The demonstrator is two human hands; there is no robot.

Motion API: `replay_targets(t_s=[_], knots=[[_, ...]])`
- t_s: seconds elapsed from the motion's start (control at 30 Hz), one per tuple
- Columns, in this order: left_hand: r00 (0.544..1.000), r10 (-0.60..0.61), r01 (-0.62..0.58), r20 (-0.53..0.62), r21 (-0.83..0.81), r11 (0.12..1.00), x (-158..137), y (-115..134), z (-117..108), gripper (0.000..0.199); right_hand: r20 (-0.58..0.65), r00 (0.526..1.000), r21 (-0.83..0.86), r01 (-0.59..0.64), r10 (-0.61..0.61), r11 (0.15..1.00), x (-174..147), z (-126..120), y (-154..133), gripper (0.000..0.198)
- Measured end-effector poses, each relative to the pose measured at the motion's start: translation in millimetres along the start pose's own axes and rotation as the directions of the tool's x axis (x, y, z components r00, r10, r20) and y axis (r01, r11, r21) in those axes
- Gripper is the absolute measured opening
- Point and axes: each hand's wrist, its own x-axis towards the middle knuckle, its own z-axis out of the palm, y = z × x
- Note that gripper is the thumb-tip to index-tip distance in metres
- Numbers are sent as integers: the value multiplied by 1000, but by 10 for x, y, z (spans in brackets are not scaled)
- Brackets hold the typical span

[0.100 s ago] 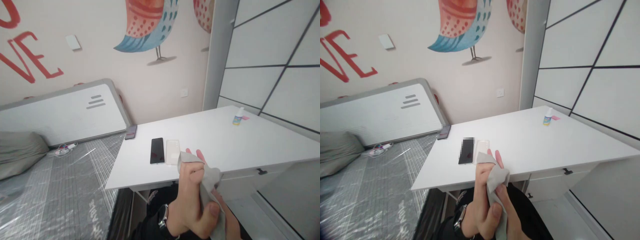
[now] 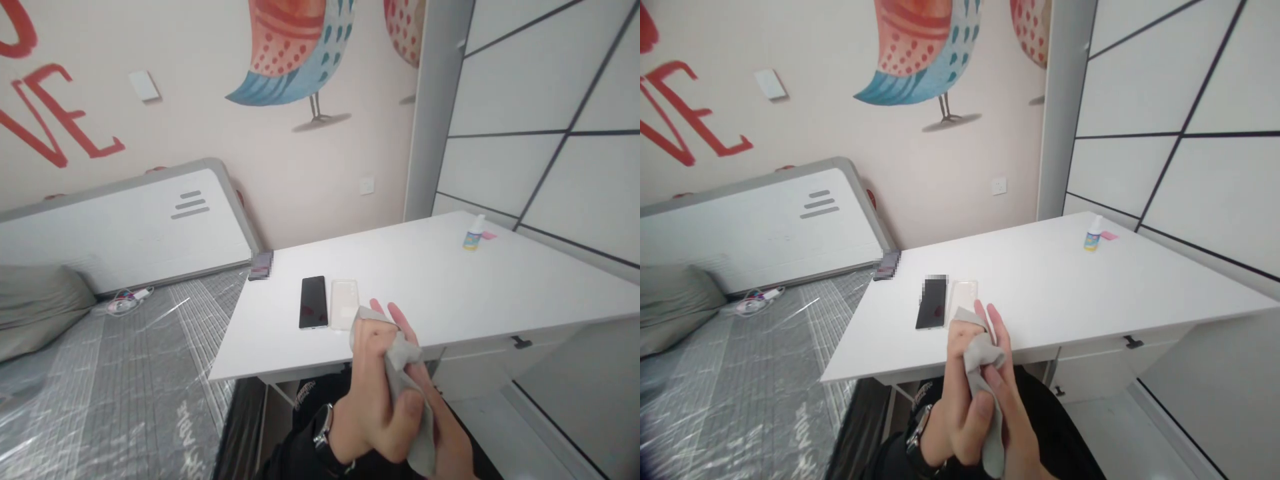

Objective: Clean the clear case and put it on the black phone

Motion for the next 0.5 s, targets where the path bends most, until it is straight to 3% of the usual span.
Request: replay_targets(t_s=[0.17,0.3,0.4,0.5], knots=[[991,57,-60,-121,-20,998,71,-100,-48,21,90,995,29,-41,38,999,0,168,-67,54],[966,95,-77,-242,83,994,180,-121,-158,18,40,996,-31,-74,75,997,-41,142,81,56],[931,57,-9,-361,134,991,227,-110,-248,15,72,985,-53,-152,156,987,-111,76,243,49],[879,62,5,-472,140,990,210,-107,-272,15,96,984,-117,-137,149,984,-129,46,311,45]])
